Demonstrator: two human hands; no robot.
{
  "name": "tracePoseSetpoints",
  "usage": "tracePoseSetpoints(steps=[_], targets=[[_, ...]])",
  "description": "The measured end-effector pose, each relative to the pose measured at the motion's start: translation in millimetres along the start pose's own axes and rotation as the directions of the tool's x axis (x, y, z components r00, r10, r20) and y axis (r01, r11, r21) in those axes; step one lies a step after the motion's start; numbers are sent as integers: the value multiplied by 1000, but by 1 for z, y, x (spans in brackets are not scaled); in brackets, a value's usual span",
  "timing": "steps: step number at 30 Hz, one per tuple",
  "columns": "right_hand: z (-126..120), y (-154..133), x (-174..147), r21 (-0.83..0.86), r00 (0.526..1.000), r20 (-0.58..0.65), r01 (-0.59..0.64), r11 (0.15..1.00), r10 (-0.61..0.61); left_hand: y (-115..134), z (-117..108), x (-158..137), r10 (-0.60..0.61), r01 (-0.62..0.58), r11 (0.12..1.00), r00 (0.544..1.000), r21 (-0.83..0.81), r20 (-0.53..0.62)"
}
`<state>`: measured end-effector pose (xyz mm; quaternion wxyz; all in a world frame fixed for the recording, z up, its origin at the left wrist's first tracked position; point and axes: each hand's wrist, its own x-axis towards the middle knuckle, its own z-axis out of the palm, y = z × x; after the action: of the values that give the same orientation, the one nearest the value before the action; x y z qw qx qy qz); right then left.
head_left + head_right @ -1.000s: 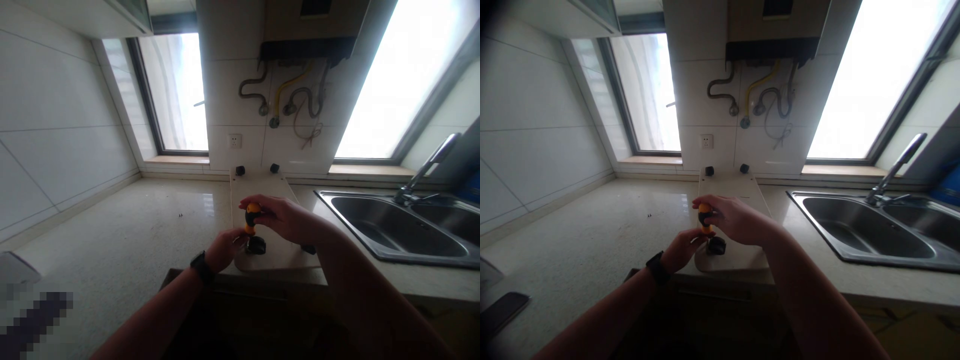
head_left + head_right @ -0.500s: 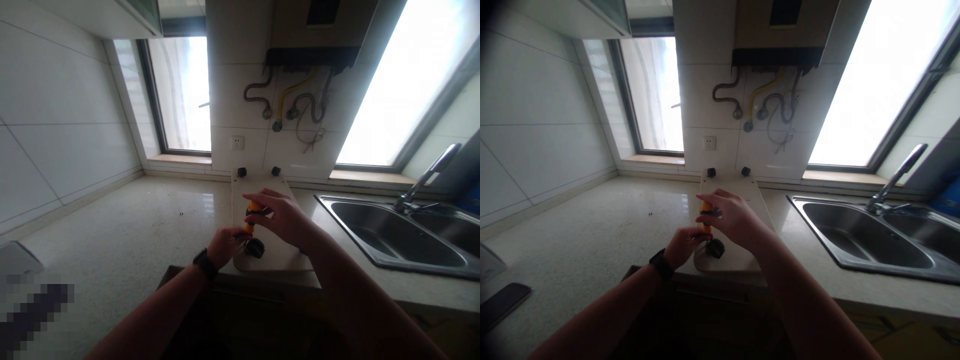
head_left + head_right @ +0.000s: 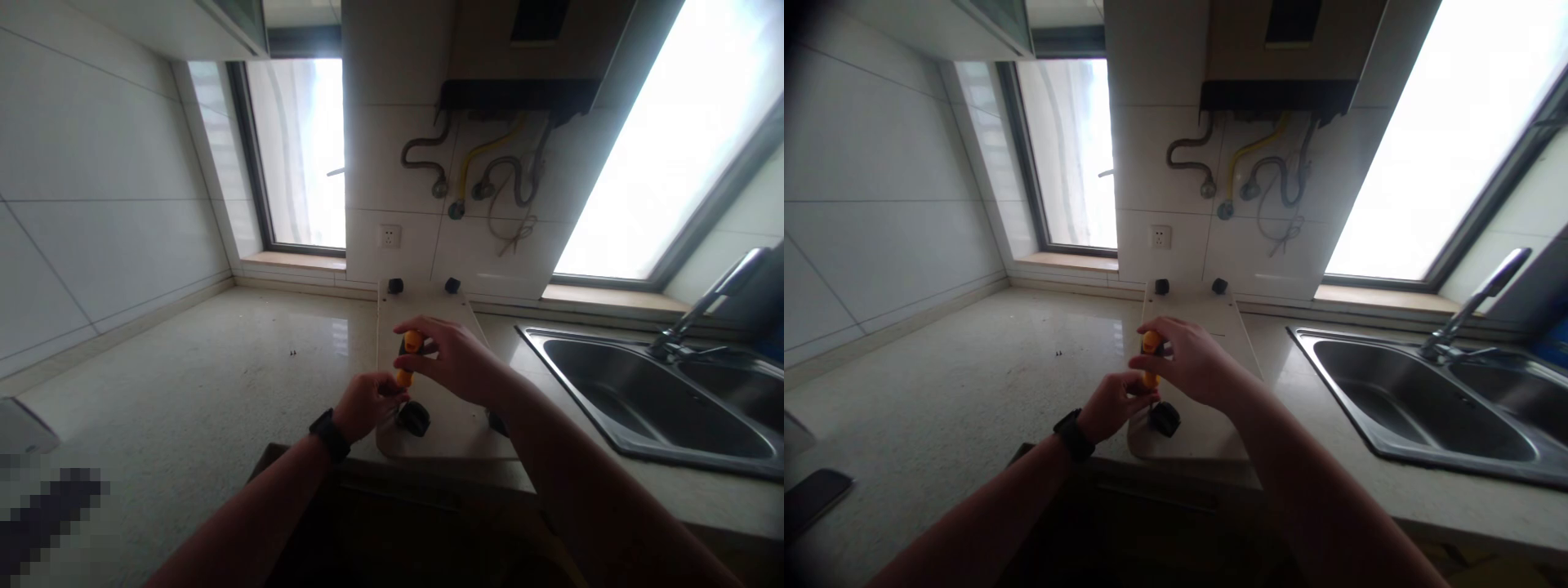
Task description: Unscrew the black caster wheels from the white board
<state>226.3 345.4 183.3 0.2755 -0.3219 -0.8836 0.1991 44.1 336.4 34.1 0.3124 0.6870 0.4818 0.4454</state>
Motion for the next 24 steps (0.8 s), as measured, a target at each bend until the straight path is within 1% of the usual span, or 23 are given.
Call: tracePoseSetpoints(steps=[2, 3, 4, 6, 8, 10, 12, 14, 16, 18, 20, 22, 24], targets=[[1, -3, 3, -138, 999, -43, 2, 990, -8, 2, 0, 1, 9, -9, 1000, 1000, 30, 12], [1, -2, 4, -162, 998, -59, 2, 987, -12, 2, 0, 2, 10, -11, 999, 1000, 41, 12], [1, -1, 4, -148, 998, -68, -4, 989, -7, 2, 0, 2, 8, -9, 999, 1000, 50, 11], [0, 4, 5, -41, 999, -52, -18, 999, 15, 3, -1, 3, -4, 4, 998, 1000, 65, 10], [-4, 9, 5, 100, 1000, 25, -8, 995, 5, 3, -2, 4, -12, 11, 997, 1000, 79, 12], [-10, 11, 5, 183, 987, 143, 52, 982, -79, 4, -3, 5, 13, -16, 995, 999, 98, 30], [-16, 11, 5, 196, 955, 236, 137, 971, -182, 6, -6, 7, 73, -80, 990, 995, 119, 62], [-22, 10, 7, 183, 926, 283, 202, 962, -248, 9, -11, 8, 139, -149, 984, 985, 95, 104], [-25, 10, 8, 177, 910, 314, 225, 958, -271, 11, -17, 8, 176, -179, 984, 971, 6, 165], [-25, 12, 9, 171, 904, 332, 222, 960, -269, 10, -21, 8, 178, -158, 982, 956, -104, 234], [-22, 15, 8, 150, 925, 295, 203, 968, -240, 7, -24, 7, 160, -114, 978, 949, -177, 271], [-17, 18, 7, 111, 955, 210, 191, 975, -211, 3, -24, 8, 143, -88, 973, 954, -213, 263], [-10, 20, 4, 71, 976, 115, 177, 982, -184, 0, -24, 8, 141, -88, 971, 961, -222, 236]])
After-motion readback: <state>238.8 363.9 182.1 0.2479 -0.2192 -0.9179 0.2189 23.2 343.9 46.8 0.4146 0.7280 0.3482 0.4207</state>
